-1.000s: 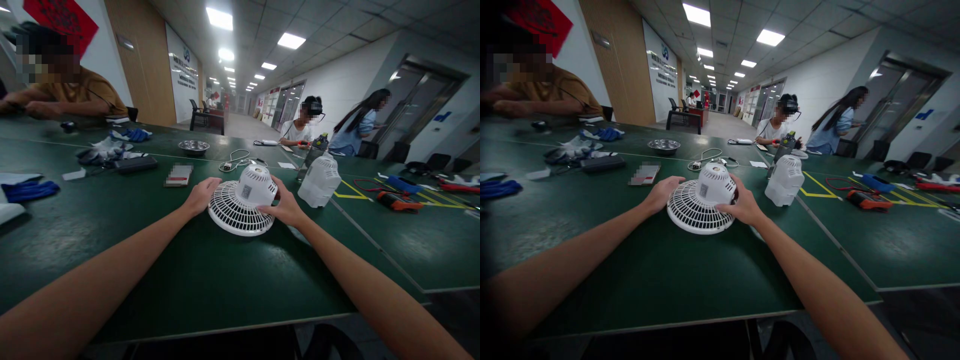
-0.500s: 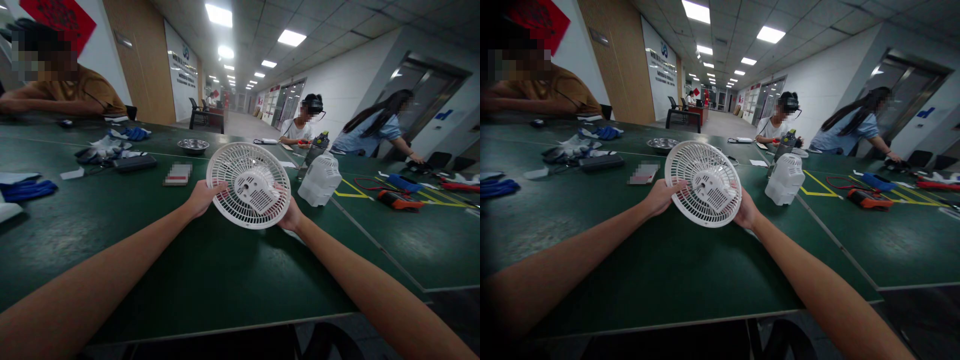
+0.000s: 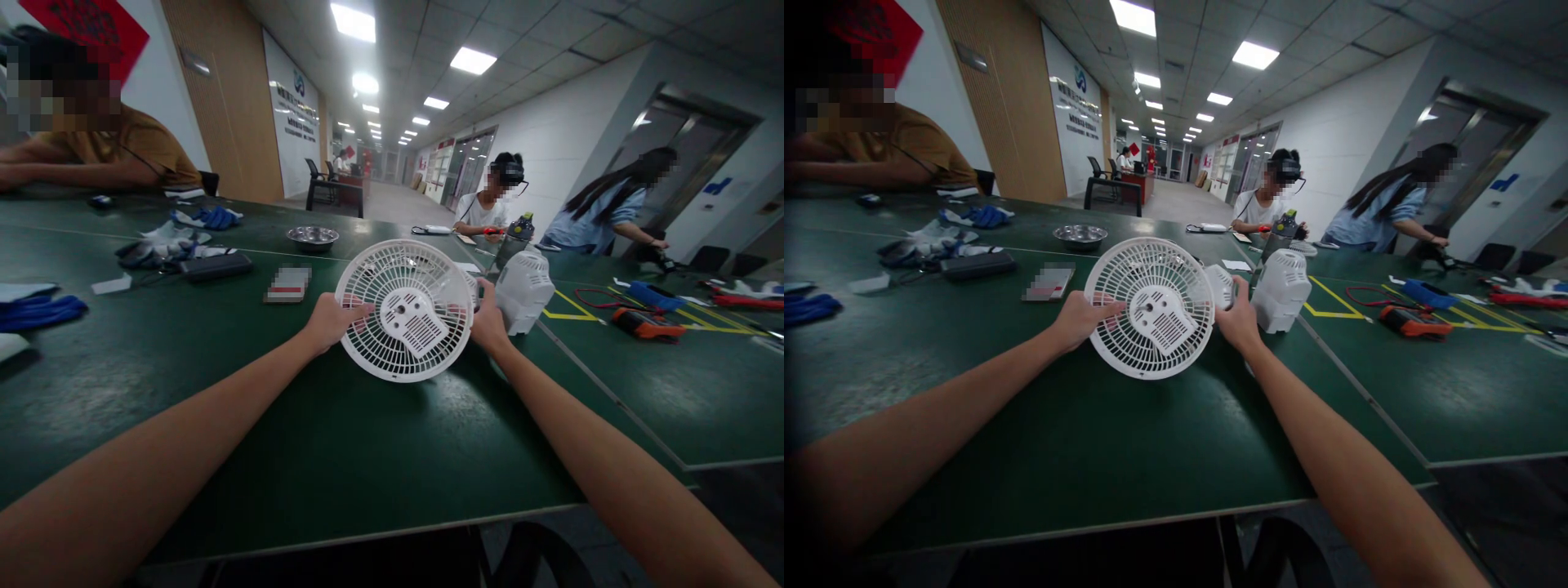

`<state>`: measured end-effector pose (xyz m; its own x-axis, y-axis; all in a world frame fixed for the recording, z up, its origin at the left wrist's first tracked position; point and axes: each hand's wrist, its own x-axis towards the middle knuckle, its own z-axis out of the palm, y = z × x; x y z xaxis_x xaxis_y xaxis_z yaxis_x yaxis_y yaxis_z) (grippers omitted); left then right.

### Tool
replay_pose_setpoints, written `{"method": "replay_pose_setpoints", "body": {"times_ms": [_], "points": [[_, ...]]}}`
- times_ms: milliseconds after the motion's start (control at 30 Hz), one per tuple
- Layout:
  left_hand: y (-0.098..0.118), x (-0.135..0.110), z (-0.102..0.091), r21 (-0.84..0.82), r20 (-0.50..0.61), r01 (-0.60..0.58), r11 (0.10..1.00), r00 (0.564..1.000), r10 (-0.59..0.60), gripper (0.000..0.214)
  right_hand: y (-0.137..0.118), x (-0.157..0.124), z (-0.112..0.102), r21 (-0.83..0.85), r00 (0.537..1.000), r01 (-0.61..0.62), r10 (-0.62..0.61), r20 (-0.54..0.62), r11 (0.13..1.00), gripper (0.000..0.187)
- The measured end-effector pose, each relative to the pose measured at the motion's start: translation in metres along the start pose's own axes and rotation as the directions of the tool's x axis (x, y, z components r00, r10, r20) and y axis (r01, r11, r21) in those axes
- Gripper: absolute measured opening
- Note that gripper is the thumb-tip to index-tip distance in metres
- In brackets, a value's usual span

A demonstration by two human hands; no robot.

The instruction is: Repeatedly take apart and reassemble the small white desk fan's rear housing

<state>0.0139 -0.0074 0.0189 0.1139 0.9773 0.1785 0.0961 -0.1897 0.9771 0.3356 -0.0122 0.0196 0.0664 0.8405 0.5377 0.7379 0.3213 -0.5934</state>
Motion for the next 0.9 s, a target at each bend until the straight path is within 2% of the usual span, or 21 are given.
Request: {"method": "replay_pose_setpoints", "body": {"times_ms": [67, 133, 233, 333, 400, 500, 567, 633, 700, 767, 900], "points": [[0.000, 0.001, -0.001, 0.007, -0.010, 0.034, 0.999, 0.999, -0.034, 0.020, 0.013, 0.003, -0.008, -0.187, 0.997, -0.040, 0.027, -0.071, 0.981, 0.081], [-0.002, 0.002, -0.003, 0.005, -0.017, 0.056, 0.998, 0.998, -0.056, 0.021, 0.022, 0.005, -0.011, -0.304, 0.996, -0.066, 0.046, -0.071, 0.950, 0.078], [-0.008, 0.005, -0.007, 0.007, -0.016, 0.056, 0.998, 0.998, -0.056, 0.022, 0.028, 0.006, -0.009, -0.358, 0.998, -0.050, 0.037, -0.043, 0.932, 0.069], [-0.014, 0.009, -0.010, 0.047, 0.001, 0.035, 0.998, 0.999, -0.036, 0.022, 0.023, 0.010, -0.013, -0.373, 0.991, 0.025, -0.071, -0.111, 0.928, 0.053], [-0.018, 0.012, -0.011, 0.037, 0.004, 0.041, 0.998, 0.999, -0.041, 0.023, 0.017, 0.013, -0.024, -0.412, 0.953, 0.053, -0.169, -0.251, 0.910, 0.047], [-0.022, 0.014, -0.012, 0.017, 0.002, 0.052, 0.999, 0.999, -0.052, 0.026, 0.016, 0.017, -0.046, -0.448, 0.834, -0.047, -0.212, -0.509, 0.893, 0.057], [-0.023, 0.016, -0.012, 0.032, 0.011, 0.060, 0.998, 0.998, -0.060, 0.028, 0.026, 0.019, -0.058, -0.399, 0.775, -0.167, -0.130, -0.619, 0.902, 0.070], [-0.024, 0.016, -0.013, 0.035, 0.017, 0.066, 0.997, 0.998, -0.066, 0.029, 0.042, 0.021, -0.064, -0.290, 0.759, -0.278, 0.024, -0.651, 0.916, 0.080], [-0.024, 0.015, -0.013, 0.019, 0.019, 0.064, 0.998, 0.998, -0.064, 0.029, 0.061, 0.022, -0.064, -0.137, 0.776, -0.366, 0.221, -0.591, 0.921, 0.089], [-0.023, 0.014, -0.013, 0.008, 0.019, 0.054, 0.998, 0.998, -0.055, 0.028, 0.077, 0.023, -0.060, -0.036, 0.783, -0.431, 0.354, -0.511, 0.902, 0.097], [-0.020, 0.013, -0.011, 0.032, 0.008, 0.045, 0.999, 0.999, -0.045, 0.023, 0.092, 0.023, -0.054, 0.009, 0.760, -0.489, 0.431, -0.487, 0.872, 0.099]]}}
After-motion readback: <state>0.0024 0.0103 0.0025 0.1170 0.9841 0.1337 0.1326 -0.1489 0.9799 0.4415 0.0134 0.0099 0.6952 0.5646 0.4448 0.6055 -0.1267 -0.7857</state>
